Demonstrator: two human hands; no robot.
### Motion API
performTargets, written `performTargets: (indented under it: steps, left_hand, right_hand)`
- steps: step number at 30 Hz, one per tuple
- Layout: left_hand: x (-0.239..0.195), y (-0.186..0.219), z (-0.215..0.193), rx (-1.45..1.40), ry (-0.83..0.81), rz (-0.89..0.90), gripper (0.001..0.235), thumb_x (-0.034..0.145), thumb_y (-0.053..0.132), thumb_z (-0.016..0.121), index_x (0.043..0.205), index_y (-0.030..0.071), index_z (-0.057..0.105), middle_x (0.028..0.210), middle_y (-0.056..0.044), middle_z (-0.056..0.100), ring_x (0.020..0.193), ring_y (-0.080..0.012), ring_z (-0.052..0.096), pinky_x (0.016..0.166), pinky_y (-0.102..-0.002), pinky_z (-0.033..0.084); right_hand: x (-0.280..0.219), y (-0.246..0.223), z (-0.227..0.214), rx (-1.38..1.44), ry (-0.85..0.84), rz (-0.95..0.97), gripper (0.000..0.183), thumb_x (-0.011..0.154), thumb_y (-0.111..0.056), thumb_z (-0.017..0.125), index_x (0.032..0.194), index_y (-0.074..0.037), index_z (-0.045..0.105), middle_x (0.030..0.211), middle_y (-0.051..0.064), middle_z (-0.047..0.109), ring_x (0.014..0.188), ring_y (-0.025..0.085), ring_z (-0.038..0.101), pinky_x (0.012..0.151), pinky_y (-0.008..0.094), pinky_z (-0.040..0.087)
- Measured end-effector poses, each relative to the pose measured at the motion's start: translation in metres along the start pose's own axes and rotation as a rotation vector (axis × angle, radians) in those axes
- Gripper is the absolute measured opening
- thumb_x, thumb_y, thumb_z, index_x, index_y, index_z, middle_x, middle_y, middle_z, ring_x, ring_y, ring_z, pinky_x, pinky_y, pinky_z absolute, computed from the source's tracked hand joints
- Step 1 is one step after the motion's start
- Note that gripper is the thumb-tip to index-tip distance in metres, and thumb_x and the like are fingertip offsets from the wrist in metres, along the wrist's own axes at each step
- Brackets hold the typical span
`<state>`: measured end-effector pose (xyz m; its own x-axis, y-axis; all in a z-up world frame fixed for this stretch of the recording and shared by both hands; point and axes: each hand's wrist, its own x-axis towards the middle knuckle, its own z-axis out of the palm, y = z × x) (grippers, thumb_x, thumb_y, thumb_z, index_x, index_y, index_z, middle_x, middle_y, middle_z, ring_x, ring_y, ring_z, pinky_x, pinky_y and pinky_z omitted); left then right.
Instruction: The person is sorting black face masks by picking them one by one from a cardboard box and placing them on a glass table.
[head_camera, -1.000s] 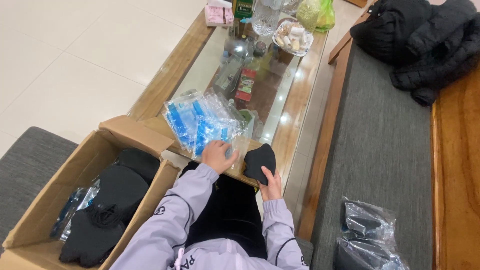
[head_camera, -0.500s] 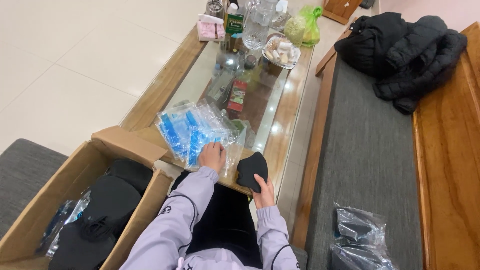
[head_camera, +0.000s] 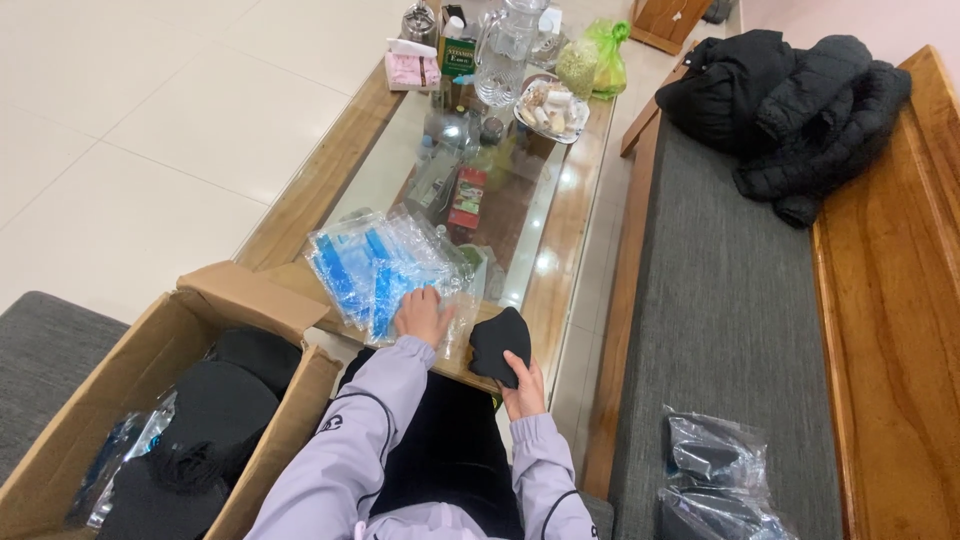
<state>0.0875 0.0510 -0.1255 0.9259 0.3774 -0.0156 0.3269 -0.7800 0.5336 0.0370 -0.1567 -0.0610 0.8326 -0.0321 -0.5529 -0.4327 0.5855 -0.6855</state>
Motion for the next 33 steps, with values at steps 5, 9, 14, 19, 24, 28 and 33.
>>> performTargets:
  steps: [5,9,14,19,24,28,33]
  left_hand:
    - [0.005,0.0,0.016,0.058,0.013,-0.028,0.02,0.099,0.039,0.057,0.104,0.02,0.053,0.101,-0.002,0.058,0.108,-0.0221,0.058,0.091,-0.04,0.053]
    - [-0.002,-0.001,0.0,-0.047,-0.012,-0.084,0.02,0.101,0.038,0.053,0.103,0.021,0.064,0.1,-0.002,0.065,0.111,-0.0245,0.063,0.092,-0.042,0.055]
    - [-0.002,-0.007,-0.007,-0.126,-0.037,-0.153,0.026,0.099,0.045,0.055,0.103,0.025,0.073,0.099,-0.002,0.072,0.109,-0.0263,0.067,0.095,-0.045,0.056]
    - [-0.004,-0.003,-0.016,-0.188,-0.052,-0.221,0.027,0.097,0.044,0.055,0.105,0.026,0.073,0.097,0.003,0.076,0.109,-0.025,0.068,0.094,-0.046,0.057]
    - [-0.009,-0.002,-0.018,-0.206,-0.037,-0.175,0.026,0.099,0.039,0.053,0.105,0.021,0.07,0.099,0.0,0.076,0.107,-0.0271,0.069,0.09,-0.048,0.058]
    - [-0.014,0.002,-0.032,-0.221,-0.04,-0.152,0.023,0.1,0.036,0.054,0.106,0.019,0.069,0.098,-0.002,0.075,0.107,-0.0294,0.069,0.089,-0.049,0.058]
    - [-0.02,-0.003,-0.045,-0.334,-0.013,-0.092,0.02,0.098,0.037,0.056,0.102,0.021,0.068,0.098,-0.002,0.073,0.104,-0.0309,0.07,0.089,-0.05,0.058]
  right_hand:
    - [0.003,-0.001,-0.001,-0.01,0.001,0.008,0.041,0.078,0.002,0.086,0.116,-0.01,0.076,0.107,0.017,0.077,0.094,0.033,0.074,0.084,0.042,0.061]
    - [0.002,0.002,-0.002,-0.016,0.033,0.006,0.039,0.075,0.0,0.087,0.111,-0.01,0.076,0.099,0.015,0.076,0.088,0.029,0.074,0.08,0.04,0.062]
    - [-0.007,-0.003,0.005,-0.036,0.044,0.008,0.036,0.077,-0.002,0.087,0.109,-0.011,0.075,0.093,0.013,0.075,0.084,0.028,0.075,0.075,0.038,0.062]
    - [-0.005,-0.006,0.007,-0.052,0.062,0.028,0.043,0.077,-0.001,0.087,0.117,-0.008,0.073,0.106,0.016,0.075,0.096,0.03,0.073,0.085,0.041,0.059]
    - [-0.002,-0.025,0.04,-0.074,0.063,-0.056,0.044,0.073,-0.005,0.09,0.113,-0.012,0.074,0.097,0.01,0.075,0.089,0.025,0.073,0.078,0.039,0.059]
    - [-0.016,-0.038,0.084,-0.148,0.024,-0.122,0.044,0.07,-0.006,0.093,0.11,-0.015,0.076,0.092,0.005,0.076,0.084,0.017,0.073,0.077,0.035,0.058]
    - [0.052,0.001,0.051,-0.647,-0.148,-0.213,0.058,0.079,-0.01,0.088,0.13,-0.013,0.061,0.115,0.008,0.069,0.105,0.017,0.062,0.092,0.03,0.057]
